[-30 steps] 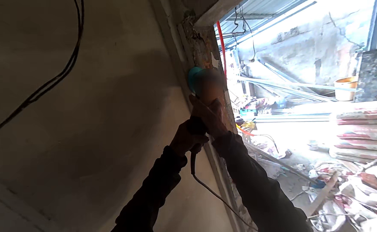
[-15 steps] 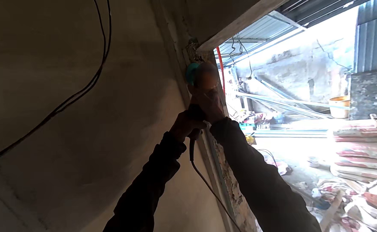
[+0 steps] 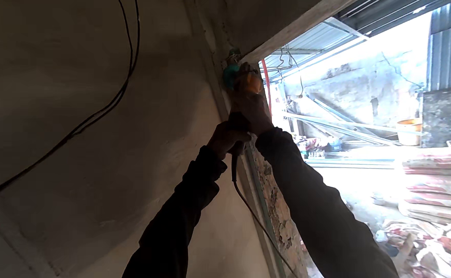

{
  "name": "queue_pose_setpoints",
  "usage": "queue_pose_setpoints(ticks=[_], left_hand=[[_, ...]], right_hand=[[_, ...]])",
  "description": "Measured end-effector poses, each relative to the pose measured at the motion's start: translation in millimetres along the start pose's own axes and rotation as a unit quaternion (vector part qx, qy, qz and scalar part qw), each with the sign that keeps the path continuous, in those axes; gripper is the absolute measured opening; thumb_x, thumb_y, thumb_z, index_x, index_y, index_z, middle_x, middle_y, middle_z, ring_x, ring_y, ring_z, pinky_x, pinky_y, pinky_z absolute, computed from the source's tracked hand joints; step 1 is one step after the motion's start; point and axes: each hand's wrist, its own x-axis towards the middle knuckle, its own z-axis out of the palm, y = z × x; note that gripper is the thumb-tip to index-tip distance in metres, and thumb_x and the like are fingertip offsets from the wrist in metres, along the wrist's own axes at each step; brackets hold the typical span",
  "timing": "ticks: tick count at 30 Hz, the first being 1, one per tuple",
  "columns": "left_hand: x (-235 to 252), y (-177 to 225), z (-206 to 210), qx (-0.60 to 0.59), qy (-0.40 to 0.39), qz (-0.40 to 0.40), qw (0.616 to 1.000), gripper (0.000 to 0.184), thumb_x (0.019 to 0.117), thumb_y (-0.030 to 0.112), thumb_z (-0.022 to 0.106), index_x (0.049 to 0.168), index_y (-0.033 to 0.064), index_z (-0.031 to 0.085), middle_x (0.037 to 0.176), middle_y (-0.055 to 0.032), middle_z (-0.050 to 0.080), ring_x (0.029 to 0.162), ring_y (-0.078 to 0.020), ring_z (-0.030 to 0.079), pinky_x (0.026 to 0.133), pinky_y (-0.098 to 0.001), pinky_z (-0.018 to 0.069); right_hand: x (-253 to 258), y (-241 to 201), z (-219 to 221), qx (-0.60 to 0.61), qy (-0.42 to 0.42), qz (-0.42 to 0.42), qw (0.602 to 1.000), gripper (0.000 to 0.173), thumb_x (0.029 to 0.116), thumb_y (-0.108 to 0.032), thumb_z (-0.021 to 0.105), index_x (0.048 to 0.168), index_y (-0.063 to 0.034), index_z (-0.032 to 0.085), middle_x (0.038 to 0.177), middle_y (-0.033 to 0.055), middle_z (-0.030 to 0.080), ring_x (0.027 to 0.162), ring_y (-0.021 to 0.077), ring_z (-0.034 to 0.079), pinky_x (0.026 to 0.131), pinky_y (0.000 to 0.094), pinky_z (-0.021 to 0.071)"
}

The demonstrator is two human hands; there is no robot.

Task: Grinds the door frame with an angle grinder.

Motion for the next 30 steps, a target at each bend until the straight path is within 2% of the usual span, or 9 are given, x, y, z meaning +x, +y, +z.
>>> queue_pose_setpoints(ticks=[4, 7, 11, 14, 17, 20, 23, 26, 30], left_hand=[[-6, -10, 2, -0.005, -0.009, 0.002, 1.000, 0.039, 0.0832, 0.002, 0.076, 0.118, -0.0017, 0.058, 0.079, -0.0163, 0.067, 0.059, -0.0226, 0.065, 0.054, -0.0347, 0.0576], [-5, 0, 0, -0.002, 0.000, 0.006, 1.000, 0.038, 0.0844, 0.002, 0.076, 0.118, -0.0011, 0.059, 0.080, -0.0159, 0.067, 0.060, -0.0222, 0.066, 0.054, -0.0341, 0.0582], [-3, 7, -1, 0.005, 0.007, -0.003, 1.000, 0.039, 0.0850, 0.002, 0.076, 0.120, -0.0011, 0.058, 0.083, -0.0162, 0.068, 0.061, -0.0217, 0.067, 0.055, -0.0336, 0.0589], [-4, 4, 3, 0.019, 0.007, -0.012, 1.000, 0.040, 0.0845, 0.004, 0.077, 0.120, -0.0006, 0.059, 0.083, -0.0160, 0.068, 0.062, -0.0219, 0.066, 0.055, -0.0334, 0.0578], [2, 7, 2, 0.016, 0.005, -0.011, 1.000, 0.043, 0.0829, 0.004, 0.077, 0.121, -0.0009, 0.058, 0.086, -0.0167, 0.068, 0.066, -0.0237, 0.067, 0.057, -0.0361, 0.0590], [4, 10, -3, 0.001, 0.010, 0.002, 1.000, 0.045, 0.0825, 0.003, 0.078, 0.122, -0.0007, 0.058, 0.088, -0.0171, 0.069, 0.066, -0.0242, 0.068, 0.058, -0.0367, 0.0601], [4, 5, -5, 0.000, 0.002, -0.004, 1.000, 0.046, 0.0815, 0.003, 0.078, 0.123, -0.0005, 0.057, 0.087, -0.0175, 0.069, 0.065, -0.0239, 0.068, 0.057, -0.0362, 0.0598], [4, 6, 4, 0.017, -0.004, -0.024, 1.000, 0.042, 0.0846, 0.003, 0.076, 0.122, -0.0003, 0.058, 0.087, -0.0166, 0.068, 0.065, -0.0230, 0.067, 0.057, -0.0351, 0.0588], [5, 8, 7, 0.022, 0.009, -0.008, 1.000, 0.040, 0.0843, 0.003, 0.077, 0.120, -0.0003, 0.059, 0.084, -0.0162, 0.068, 0.061, -0.0220, 0.066, 0.055, -0.0339, 0.0575]], right_hand=[[-6, 8, -2, -0.012, -0.002, -0.001, 1.000, 0.056, 0.0836, -0.059, 0.078, 0.098, -0.0055, 0.070, 0.094, 0.0129, 0.069, 0.088, 0.0258, 0.066, 0.079, 0.0516, 0.0549], [0, 0, 2, 0.018, -0.007, 0.006, 1.000, 0.059, 0.0813, -0.057, 0.080, 0.104, -0.0043, 0.069, 0.097, 0.0136, 0.069, 0.089, 0.0260, 0.067, 0.080, 0.0505, 0.0562], [10, 3, 5, 0.042, -0.016, -0.006, 0.999, 0.058, 0.0806, -0.057, 0.081, 0.106, -0.0057, 0.068, 0.098, 0.0127, 0.069, 0.090, 0.0246, 0.068, 0.079, 0.0487, 0.0575], [4, 6, 0, 0.032, -0.007, 0.005, 0.999, 0.058, 0.0828, -0.055, 0.080, 0.108, -0.0043, 0.069, 0.099, 0.0140, 0.069, 0.091, 0.0259, 0.068, 0.081, 0.0505, 0.0567], [5, 0, -2, 0.038, -0.007, -0.008, 0.999, 0.056, 0.0847, -0.048, 0.080, 0.117, -0.0043, 0.067, 0.103, 0.0148, 0.069, 0.093, 0.0261, 0.068, 0.083, 0.0508, 0.0567], [8, -7, 3, 0.041, -0.018, -0.010, 0.999, 0.056, 0.0832, -0.053, 0.080, 0.110, -0.0050, 0.067, 0.097, 0.0133, 0.068, 0.088, 0.0252, 0.067, 0.078, 0.0498, 0.0570], [5, -2, 4, 0.026, -0.003, -0.012, 1.000, 0.055, 0.0821, -0.056, 0.079, 0.104, -0.0064, 0.071, 0.095, 0.0127, 0.070, 0.088, 0.0259, 0.068, 0.079, 0.0518, 0.0562], [4, 3, -4, 0.036, 0.002, 0.019, 0.999, 0.066, 0.0817, -0.055, 0.081, 0.120, -0.0038, 0.065, 0.109, 0.0163, 0.068, 0.100, 0.0289, 0.067, 0.087, 0.0530, 0.0558], [10, 1, -3, 0.035, -0.002, -0.002, 0.999, 0.060, 0.0823, -0.054, 0.081, 0.114, -0.0042, 0.068, 0.102, 0.0143, 0.070, 0.093, 0.0261, 0.068, 0.082, 0.0509, 0.0567]])
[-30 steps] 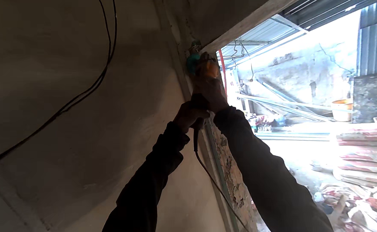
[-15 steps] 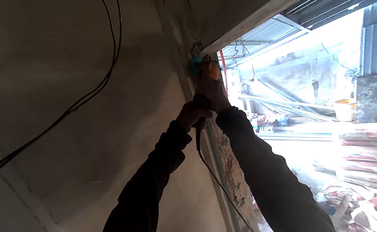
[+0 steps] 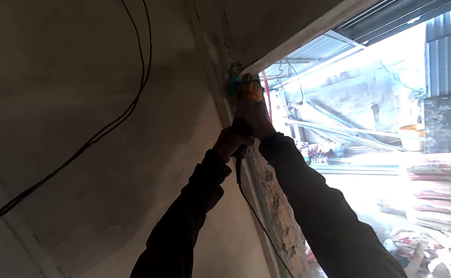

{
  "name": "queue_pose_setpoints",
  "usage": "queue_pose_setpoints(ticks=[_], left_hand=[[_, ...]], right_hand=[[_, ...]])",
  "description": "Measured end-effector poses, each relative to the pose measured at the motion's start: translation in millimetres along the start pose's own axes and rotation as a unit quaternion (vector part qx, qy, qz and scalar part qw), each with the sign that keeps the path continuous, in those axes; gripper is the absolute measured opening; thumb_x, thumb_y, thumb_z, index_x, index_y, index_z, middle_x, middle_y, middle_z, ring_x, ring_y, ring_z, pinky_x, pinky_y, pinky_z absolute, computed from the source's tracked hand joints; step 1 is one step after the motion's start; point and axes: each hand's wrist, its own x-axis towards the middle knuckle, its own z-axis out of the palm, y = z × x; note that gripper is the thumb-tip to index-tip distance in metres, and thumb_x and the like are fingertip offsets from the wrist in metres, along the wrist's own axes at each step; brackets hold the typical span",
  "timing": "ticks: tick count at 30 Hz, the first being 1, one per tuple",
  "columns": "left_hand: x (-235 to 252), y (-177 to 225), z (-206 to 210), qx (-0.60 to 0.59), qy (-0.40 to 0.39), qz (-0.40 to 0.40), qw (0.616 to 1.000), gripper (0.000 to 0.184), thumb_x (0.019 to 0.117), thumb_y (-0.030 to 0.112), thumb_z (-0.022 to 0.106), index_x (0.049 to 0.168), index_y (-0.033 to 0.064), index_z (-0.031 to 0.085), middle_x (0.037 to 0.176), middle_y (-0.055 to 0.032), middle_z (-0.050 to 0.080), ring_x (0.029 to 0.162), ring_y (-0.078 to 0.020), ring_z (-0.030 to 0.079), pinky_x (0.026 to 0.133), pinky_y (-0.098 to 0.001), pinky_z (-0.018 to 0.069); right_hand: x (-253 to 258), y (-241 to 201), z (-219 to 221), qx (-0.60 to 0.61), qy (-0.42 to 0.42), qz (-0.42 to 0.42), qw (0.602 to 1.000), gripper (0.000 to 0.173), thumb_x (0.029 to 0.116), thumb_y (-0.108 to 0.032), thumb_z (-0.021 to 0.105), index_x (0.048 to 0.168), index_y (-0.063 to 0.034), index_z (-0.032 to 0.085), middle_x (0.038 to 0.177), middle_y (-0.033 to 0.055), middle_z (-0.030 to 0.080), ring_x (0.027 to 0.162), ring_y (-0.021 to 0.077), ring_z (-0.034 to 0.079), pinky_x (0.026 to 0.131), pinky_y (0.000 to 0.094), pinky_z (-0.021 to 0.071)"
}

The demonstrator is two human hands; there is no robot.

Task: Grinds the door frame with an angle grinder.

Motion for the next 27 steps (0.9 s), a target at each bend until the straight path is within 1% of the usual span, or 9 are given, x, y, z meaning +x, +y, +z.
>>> queue_pose_setpoints(ticks=[3, 5, 8, 12, 15, 18, 21, 24, 27], left_hand=[[1, -1, -8, -0.014, 0.005, 0.015, 1.000, 0.044, 0.0822, 0.003, 0.078, 0.122, 0.0004, 0.058, 0.087, -0.0161, 0.068, 0.065, -0.0231, 0.066, 0.058, -0.0361, 0.0588], [2, -2, -11, -0.020, -0.001, 0.014, 1.000, 0.046, 0.0816, 0.002, 0.078, 0.123, 0.0003, 0.057, 0.088, -0.0169, 0.068, 0.067, -0.0243, 0.067, 0.059, -0.0369, 0.0594], [2, -6, -7, -0.013, -0.006, -0.001, 1.000, 0.044, 0.0823, 0.003, 0.077, 0.122, 0.0000, 0.059, 0.085, -0.0173, 0.068, 0.063, -0.0235, 0.066, 0.056, -0.0355, 0.0586], [4, -6, -2, -0.007, -0.002, 0.002, 1.000, 0.042, 0.0839, 0.005, 0.078, 0.121, -0.0004, 0.059, 0.082, -0.0173, 0.068, 0.060, -0.0227, 0.066, 0.054, -0.0342, 0.0581], [3, -5, -7, -0.020, 0.000, 0.024, 1.000, 0.044, 0.0820, 0.004, 0.078, 0.121, -0.0005, 0.059, 0.084, -0.0171, 0.068, 0.063, -0.0236, 0.066, 0.056, -0.0360, 0.0585], [2, -7, -11, -0.029, -0.002, 0.030, 0.999, 0.043, 0.0812, 0.004, 0.078, 0.119, -0.0006, 0.059, 0.083, -0.0163, 0.068, 0.063, -0.0223, 0.066, 0.055, -0.0346, 0.0575], [4, -7, -4, -0.011, -0.006, 0.009, 1.000, 0.043, 0.0829, 0.004, 0.078, 0.121, -0.0002, 0.059, 0.083, -0.0166, 0.068, 0.061, -0.0220, 0.065, 0.054, -0.0340, 0.0568], [5, -6, 0, -0.001, -0.004, 0.002, 1.000, 0.042, 0.0841, 0.005, 0.078, 0.121, -0.0001, 0.060, 0.082, -0.0169, 0.068, 0.060, -0.0223, 0.066, 0.053, -0.0338, 0.0577], [3, -7, -3, -0.018, 0.001, 0.021, 1.000, 0.040, 0.0834, 0.003, 0.077, 0.118, -0.0011, 0.059, 0.081, -0.0169, 0.068, 0.060, -0.0231, 0.066, 0.054, -0.0350, 0.0581]], right_hand=[[-2, -8, 5, -0.020, -0.014, 0.004, 1.000, 0.065, 0.0826, -0.056, 0.079, 0.119, -0.0040, 0.065, 0.109, 0.0150, 0.068, 0.100, 0.0266, 0.066, 0.087, 0.0506, 0.0561], [-8, -11, 5, -0.021, -0.010, 0.003, 1.000, 0.063, 0.0827, -0.057, 0.079, 0.115, -0.0041, 0.067, 0.107, 0.0150, 0.069, 0.099, 0.0270, 0.067, 0.086, 0.0515, 0.0557], [-5, -1, 3, -0.011, -0.003, 0.003, 1.000, 0.063, 0.0824, -0.056, 0.080, 0.119, -0.0057, 0.068, 0.111, 0.0147, 0.070, 0.103, 0.0273, 0.067, 0.089, 0.0526, 0.0554], [2, 5, 2, 0.007, 0.006, 0.004, 1.000, 0.063, 0.0804, -0.055, 0.082, 0.116, -0.0050, 0.067, 0.105, 0.0151, 0.069, 0.096, 0.0273, 0.067, 0.083, 0.0520, 0.0562], [3, -3, 4, -0.015, -0.007, 0.013, 1.000, 0.080, 0.0780, -0.060, 0.082, 0.130, -0.0040, 0.059, 0.119, 0.0179, 0.066, 0.109, 0.0295, 0.065, 0.093, 0.0531, 0.0555], [-1, -5, 7, -0.033, -0.002, 0.004, 0.999, 0.070, 0.0789, -0.062, 0.080, 0.118, -0.0052, 0.066, 0.109, 0.0162, 0.068, 0.100, 0.0288, 0.066, 0.086, 0.0536, 0.0552], [3, 5, 3, -0.005, 0.007, 0.001, 1.000, 0.064, 0.0801, -0.055, 0.082, 0.116, -0.0045, 0.066, 0.105, 0.0146, 0.069, 0.096, 0.0269, 0.067, 0.084, 0.0515, 0.0563], [8, 9, 2, 0.010, 0.010, 0.012, 1.000, 0.064, 0.0791, -0.054, 0.083, 0.114, -0.0043, 0.066, 0.098, 0.0142, 0.068, 0.087, 0.0263, 0.068, 0.077, 0.0503, 0.0580], [-1, -1, 2, -0.025, 0.003, -0.003, 1.000, 0.059, 0.0820, -0.055, 0.080, 0.110, -0.0041, 0.068, 0.099, 0.0145, 0.069, 0.090, 0.0272, 0.067, 0.080, 0.0521, 0.0558]])
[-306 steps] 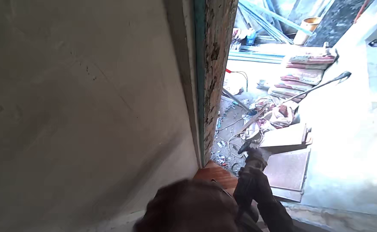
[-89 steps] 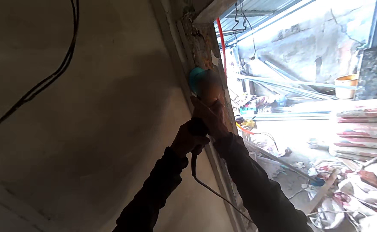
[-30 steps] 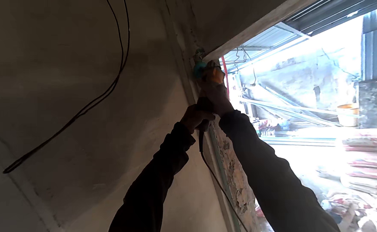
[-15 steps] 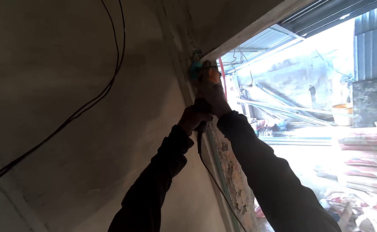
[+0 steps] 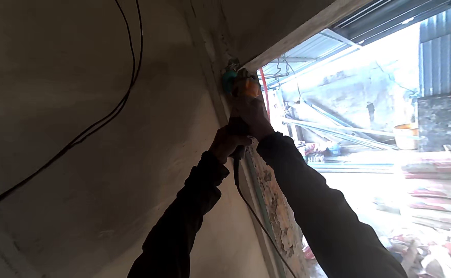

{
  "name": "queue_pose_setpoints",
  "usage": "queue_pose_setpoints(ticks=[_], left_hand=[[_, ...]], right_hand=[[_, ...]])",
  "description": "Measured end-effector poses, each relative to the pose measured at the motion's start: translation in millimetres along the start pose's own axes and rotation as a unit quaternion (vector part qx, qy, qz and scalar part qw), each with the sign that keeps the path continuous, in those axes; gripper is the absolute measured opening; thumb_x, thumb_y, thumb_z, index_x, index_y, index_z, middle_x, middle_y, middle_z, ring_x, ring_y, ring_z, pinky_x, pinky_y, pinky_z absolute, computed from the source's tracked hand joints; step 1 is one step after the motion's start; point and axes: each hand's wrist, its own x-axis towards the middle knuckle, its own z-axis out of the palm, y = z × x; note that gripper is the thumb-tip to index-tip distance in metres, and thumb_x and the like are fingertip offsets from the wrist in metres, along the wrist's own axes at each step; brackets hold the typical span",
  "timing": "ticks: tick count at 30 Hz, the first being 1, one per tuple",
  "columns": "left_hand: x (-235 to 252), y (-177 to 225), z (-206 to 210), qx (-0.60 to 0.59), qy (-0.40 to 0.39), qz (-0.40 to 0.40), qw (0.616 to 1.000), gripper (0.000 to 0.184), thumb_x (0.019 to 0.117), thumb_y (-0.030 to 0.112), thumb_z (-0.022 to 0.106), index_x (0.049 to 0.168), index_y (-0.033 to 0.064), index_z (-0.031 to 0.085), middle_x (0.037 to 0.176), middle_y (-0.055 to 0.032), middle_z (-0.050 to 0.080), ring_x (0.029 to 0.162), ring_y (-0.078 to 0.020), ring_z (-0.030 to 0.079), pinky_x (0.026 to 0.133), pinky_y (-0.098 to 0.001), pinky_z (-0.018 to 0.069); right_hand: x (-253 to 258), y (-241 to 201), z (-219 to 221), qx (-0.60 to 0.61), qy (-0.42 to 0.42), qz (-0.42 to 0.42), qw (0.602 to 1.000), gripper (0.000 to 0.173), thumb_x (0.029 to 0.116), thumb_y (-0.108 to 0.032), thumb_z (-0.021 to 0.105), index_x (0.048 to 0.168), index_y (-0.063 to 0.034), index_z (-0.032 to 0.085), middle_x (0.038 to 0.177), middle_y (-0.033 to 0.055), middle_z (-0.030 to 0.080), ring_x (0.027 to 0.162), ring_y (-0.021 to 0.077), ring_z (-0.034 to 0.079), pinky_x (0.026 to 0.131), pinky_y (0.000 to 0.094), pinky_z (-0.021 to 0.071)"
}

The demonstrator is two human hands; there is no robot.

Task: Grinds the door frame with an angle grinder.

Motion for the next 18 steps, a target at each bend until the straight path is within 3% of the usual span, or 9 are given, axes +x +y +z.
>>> queue_pose_setpoints(ticks=[3, 7, 10, 15, 18], left_hand=[[-3, -2, -2, -0.005, 0.000, 0.005, 1.000, 0.040, 0.0831, 0.002, 0.077, 0.119, -0.0008, 0.059, 0.082, -0.0169, 0.068, 0.060, -0.0230, 0.066, 0.053, -0.0345, 0.0581], [0, -12, 7, -0.004, -0.016, -0.013, 1.000, 0.039, 0.0827, 0.001, 0.077, 0.118, -0.0015, 0.060, 0.080, -0.0176, 0.067, 0.059, -0.0234, 0.065, 0.053, -0.0347, 0.0576], [-1, -15, 14, 0.019, -0.022, -0.035, 0.999, 0.039, 0.0827, 0.003, 0.078, 0.117, -0.0011, 0.061, 0.082, -0.0174, 0.068, 0.061, -0.0236, 0.067, 0.056, -0.0357, 0.0590], [-5, -12, 12, 0.025, -0.016, -0.033, 0.999, 0.038, 0.0827, 0.002, 0.077, 0.117, -0.0010, 0.061, 0.083, -0.0167, 0.069, 0.062, -0.0222, 0.067, 0.056, -0.0338, 0.0586], [-6, -5, 5, 0.020, -0.004, -0.016, 1.000, 0.040, 0.0832, 0.002, 0.077, 0.120, -0.0001, 0.060, 0.084, -0.0167, 0.068, 0.062, -0.0227, 0.066, 0.055, -0.0347, 0.0581]], right_hand=[[0, 1, 3, 0.003, 0.001, 0.002, 1.000, 0.060, 0.0806, -0.056, 0.081, 0.109, -0.0046, 0.068, 0.097, 0.0140, 0.069, 0.089, 0.0266, 0.068, 0.079, 0.0515, 0.0565], [3, 21, -3, 0.035, 0.011, 0.033, 0.999, 0.069, 0.0787, -0.054, 0.084, 0.121, -0.0030, 0.063, 0.107, 0.0159, 0.068, 0.095, 0.0280, 0.068, 0.083, 0.0515, 0.0579], [-5, 26, -11, 0.047, 0.021, 0.057, 0.997, 0.060, 0.0799, -0.052, 0.083, 0.112, -0.0034, 0.066, 0.097, 0.0136, 0.068, 0.086, 0.0254, 0.068, 0.075, 0.0485, 0.0579], [-5, 28, -8, 0.064, 0.015, 0.035, 0.997, 0.057, 0.0806, -0.051, 0.083, 0.108, -0.0036, 0.066, 0.091, 0.0119, 0.068, 0.079, 0.0239, 0.067, 0.071, 0.0471, 0.0583], [-7, 12, -5, 0.022, 0.006, 0.030, 0.999, 0.065, 0.0801, -0.056, 0.082, 0.115, -0.0030, 0.066, 0.104, 0.0151, 0.069, 0.094, 0.0273, 0.067, 0.082, 0.0515, 0.0566]])
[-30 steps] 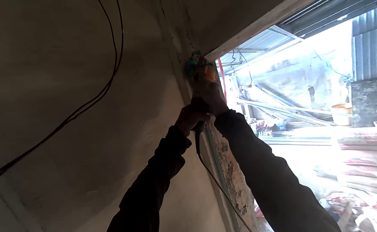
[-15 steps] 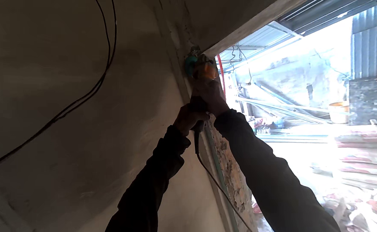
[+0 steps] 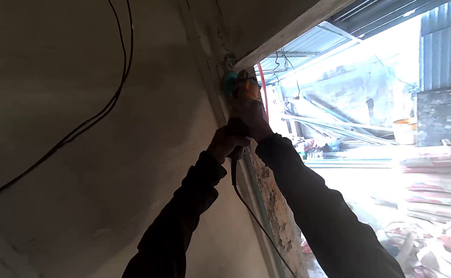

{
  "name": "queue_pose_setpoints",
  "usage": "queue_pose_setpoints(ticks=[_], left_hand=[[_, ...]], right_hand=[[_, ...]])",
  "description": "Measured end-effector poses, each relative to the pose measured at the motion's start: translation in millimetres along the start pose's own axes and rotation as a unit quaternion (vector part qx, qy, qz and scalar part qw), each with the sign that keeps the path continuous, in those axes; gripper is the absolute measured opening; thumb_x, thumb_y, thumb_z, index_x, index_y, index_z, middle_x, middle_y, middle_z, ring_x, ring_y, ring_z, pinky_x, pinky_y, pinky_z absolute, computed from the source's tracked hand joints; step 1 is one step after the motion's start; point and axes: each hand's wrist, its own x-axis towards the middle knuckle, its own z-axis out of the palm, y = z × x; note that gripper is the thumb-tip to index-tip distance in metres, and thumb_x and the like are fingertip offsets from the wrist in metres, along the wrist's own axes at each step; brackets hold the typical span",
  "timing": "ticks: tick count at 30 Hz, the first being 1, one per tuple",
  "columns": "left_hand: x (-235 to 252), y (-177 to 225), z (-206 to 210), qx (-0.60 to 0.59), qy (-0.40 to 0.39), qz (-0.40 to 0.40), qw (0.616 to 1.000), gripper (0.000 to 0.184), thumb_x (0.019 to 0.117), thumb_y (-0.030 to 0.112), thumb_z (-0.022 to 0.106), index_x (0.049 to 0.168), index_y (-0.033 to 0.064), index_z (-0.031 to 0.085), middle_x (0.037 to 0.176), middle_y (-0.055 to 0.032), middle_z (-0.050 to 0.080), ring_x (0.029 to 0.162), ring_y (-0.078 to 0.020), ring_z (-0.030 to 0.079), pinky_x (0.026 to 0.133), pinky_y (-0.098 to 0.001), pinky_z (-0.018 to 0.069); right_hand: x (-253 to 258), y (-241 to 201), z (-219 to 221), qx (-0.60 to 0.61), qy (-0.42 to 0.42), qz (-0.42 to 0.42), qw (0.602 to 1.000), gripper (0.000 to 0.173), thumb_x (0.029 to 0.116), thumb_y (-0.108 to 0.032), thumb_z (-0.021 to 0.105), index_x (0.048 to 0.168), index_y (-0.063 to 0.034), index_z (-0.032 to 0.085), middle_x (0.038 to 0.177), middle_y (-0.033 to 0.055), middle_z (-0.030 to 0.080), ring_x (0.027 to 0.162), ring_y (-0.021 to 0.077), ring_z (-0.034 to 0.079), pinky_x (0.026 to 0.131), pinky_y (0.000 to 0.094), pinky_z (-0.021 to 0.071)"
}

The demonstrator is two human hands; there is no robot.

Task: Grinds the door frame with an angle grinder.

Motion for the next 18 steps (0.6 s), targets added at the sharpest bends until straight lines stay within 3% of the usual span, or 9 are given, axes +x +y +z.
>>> queue_pose_setpoints(ticks=[2, 6, 13, 16, 18], left_hand=[[1, 3, -4, -0.002, 0.008, 0.008, 1.000, 0.041, 0.0832, 0.002, 0.077, 0.121, 0.0003, 0.060, 0.085, -0.0165, 0.068, 0.063, -0.0228, 0.066, 0.056, -0.0353, 0.0588], [4, 0, -5, -0.020, 0.014, 0.020, 1.000, 0.042, 0.0821, 0.002, 0.077, 0.120, -0.0001, 0.059, 0.086, -0.0171, 0.069, 0.063, -0.0233, 0.067, 0.055, -0.0352, 0.0580], [-2, -21, 21, 0.018, -0.010, -0.012, 1.000, 0.037, 0.0840, 0.002, 0.077, 0.118, -0.0011, 0.061, 0.083, -0.0156, 0.068, 0.062, -0.0218, 0.066, 0.056, -0.0342, 0.0577], [-2, -39, 29, 0.020, -0.027, -0.016, 0.999, 0.036, 0.0827, 0.001, 0.076, 0.115, -0.0015, 0.061, 0.081, -0.0154, 0.068, 0.062, -0.0220, 0.066, 0.057, -0.0349, 0.0582], [-4, -49, 29, 0.017, -0.037, -0.017, 0.999, 0.036, 0.0813, 0.002, 0.077, 0.114, -0.0002, 0.062, 0.079, -0.0147, 0.068, 0.061, -0.0212, 0.066, 0.056, -0.0338, 0.0578]], right_hand=[[-1, -8, 2, -0.017, -0.008, -0.012, 1.000, 0.067, 0.0816, -0.057, 0.081, 0.118, -0.0018, 0.065, 0.110, 0.0169, 0.067, 0.101, 0.0290, 0.066, 0.088, 0.0529, 0.0543], [8, -5, 7, -0.009, -0.007, -0.035, 0.999, 0.060, 0.0784, -0.058, 0.082, 0.105, -0.0059, 0.068, 0.095, 0.0124, 0.069, 0.088, 0.0258, 0.068, 0.077, 0.0502, 0.0567], [1, 32, -15, 0.002, 0.011, 0.018, 1.000, 0.066, 0.0806, -0.058, 0.081, 0.115, -0.0032, 0.066, 0.099, 0.0144, 0.069, 0.087, 0.0274, 0.069, 0.078, 0.0516, 0.0583], [-10, 49, -25, 0.009, 0.018, 0.037, 0.999, 0.065, 0.0794, -0.058, 0.081, 0.110, -0.0031, 0.066, 0.096, 0.0141, 0.069, 0.087, 0.0273, 0.068, 0.077, 0.0513, 0.0573], [-16, 56, -25, 0.029, 0.023, 0.050, 0.998, 0.067, 0.0774, -0.057, 0.083, 0.113, -0.0033, 0.064, 0.096, 0.0140, 0.068, 0.085, 0.0264, 0.068, 0.075, 0.0498, 0.0581]])
